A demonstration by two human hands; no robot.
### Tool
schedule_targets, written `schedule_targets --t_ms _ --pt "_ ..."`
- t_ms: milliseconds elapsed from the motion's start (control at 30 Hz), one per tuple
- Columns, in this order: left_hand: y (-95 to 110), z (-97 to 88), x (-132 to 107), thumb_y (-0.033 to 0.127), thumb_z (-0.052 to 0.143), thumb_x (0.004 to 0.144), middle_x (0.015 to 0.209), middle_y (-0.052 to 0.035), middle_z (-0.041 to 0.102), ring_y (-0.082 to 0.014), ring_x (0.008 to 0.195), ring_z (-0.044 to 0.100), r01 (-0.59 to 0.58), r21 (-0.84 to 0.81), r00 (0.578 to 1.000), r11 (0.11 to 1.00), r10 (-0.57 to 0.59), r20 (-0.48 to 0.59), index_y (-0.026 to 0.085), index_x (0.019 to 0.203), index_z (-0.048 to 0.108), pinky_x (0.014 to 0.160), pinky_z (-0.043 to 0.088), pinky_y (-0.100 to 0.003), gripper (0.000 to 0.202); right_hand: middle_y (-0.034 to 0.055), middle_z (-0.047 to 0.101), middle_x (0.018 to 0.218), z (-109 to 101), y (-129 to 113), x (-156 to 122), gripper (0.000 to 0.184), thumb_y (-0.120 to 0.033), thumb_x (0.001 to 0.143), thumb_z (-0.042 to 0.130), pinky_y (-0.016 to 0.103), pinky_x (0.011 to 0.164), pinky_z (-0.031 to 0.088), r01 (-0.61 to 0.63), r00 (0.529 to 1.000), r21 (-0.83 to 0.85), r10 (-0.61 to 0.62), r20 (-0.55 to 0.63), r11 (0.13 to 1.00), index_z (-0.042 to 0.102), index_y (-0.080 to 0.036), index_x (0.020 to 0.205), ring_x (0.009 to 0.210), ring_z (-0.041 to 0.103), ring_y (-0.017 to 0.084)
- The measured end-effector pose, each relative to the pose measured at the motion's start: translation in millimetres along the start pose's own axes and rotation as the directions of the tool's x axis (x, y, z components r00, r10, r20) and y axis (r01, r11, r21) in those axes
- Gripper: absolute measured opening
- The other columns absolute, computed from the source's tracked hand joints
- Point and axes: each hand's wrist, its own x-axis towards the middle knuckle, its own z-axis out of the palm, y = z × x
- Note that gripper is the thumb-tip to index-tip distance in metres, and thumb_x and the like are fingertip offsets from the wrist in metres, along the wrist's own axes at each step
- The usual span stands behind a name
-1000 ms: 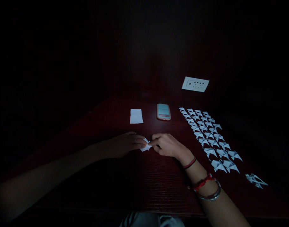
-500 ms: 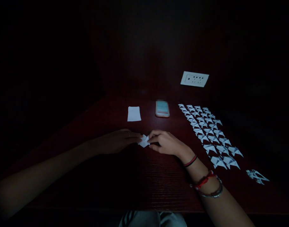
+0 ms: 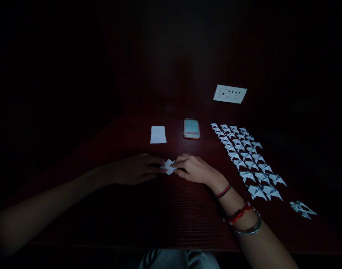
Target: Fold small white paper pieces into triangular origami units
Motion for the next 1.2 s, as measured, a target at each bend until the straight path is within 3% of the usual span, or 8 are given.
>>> schedule_targets --t_ms 200,433,633,933,1200 --pt "-0.4 0.5 1.5 0.02 0.038 0.083 0.119 -0.002 0.041 -0.0149 0.104 0.04 0.033 -0.02 0.999 0.999 -0.033 0.018 0.024 0.118 0.039 0.086 0.028 -0.026 0.035 0.0055 0.055 0.089 5.6 -0.3 2.0 0.027 -0.025 0.082 0.038 0.026 0.072 0.04 -0.062 0.997 0.033 0.063 -0.037 0.998 0.058 -0.017 0.099 0.081 0.05 0.012" --pt "-0.2 -2.2 0.4 0.024 0.038 0.084 0.12 -0.0002 0.04 -0.0147 0.105 0.04 0.037 -0.049 0.999 0.998 -0.036 0.027 0.028 0.117 0.039 0.086 0.028 -0.027 0.033 0.0033 0.056 0.082 15.1 2.2 4.8 0.021 -0.024 0.074 0.052 0.023 0.068 0.04 -0.146 0.98 0.144 0.163 -0.115 0.979 0.06 -0.018 0.093 0.075 0.052 0.011" --pt "0.1 -1.8 -0.4 0.022 0.038 0.083 0.12 0.0018 0.041 -0.0132 0.103 0.042 0.045 -0.09 0.999 0.995 -0.043 0.02 0.03 0.117 0.038 0.086 0.028 -0.026 0.035 0.0039 0.058 0.079 17.7 5.0 4.8 0.019 -0.023 0.076 0.049 0.022 0.065 0.041 -0.188 0.962 0.197 0.22 -0.161 0.962 0.062 -0.018 0.089 0.071 0.053 0.011" --pt "-0.1 -1.8 8.7 0.016 0.04 0.081 0.112 -0.0019 0.045 -0.0136 0.1 0.044 0.011 -0.114 1.0 0.993 -0.012 -0.015 0.023 0.109 0.047 0.087 0.031 -0.026 0.03 0.0029 0.056 0.078 25.5 3.2 4.7 0.018 -0.025 0.076 0.049 0.021 0.065 0.04 -0.208 0.962 0.075 0.218 -0.162 0.975 0.065 -0.02 0.083 0.071 0.053 0.01" --pt "-5.1 4.9 7.5 0.023 0.046 0.08 0.103 -0.0027 0.051 -0.0132 0.092 0.048 0.007 -0.098 0.996 0.995 -0.016 -0.09 0.022 0.107 0.048 0.081 0.036 -0.026 0.027 0.0035 0.056 0.082 15.7 3.3 -0.4 0.025 -0.028 0.075 0.051 0.023 0.07 0.041 -0.095 0.979 0.181 0.125 -0.162 0.979 0.06 -0.02 0.096 0.076 0.053 0.011"
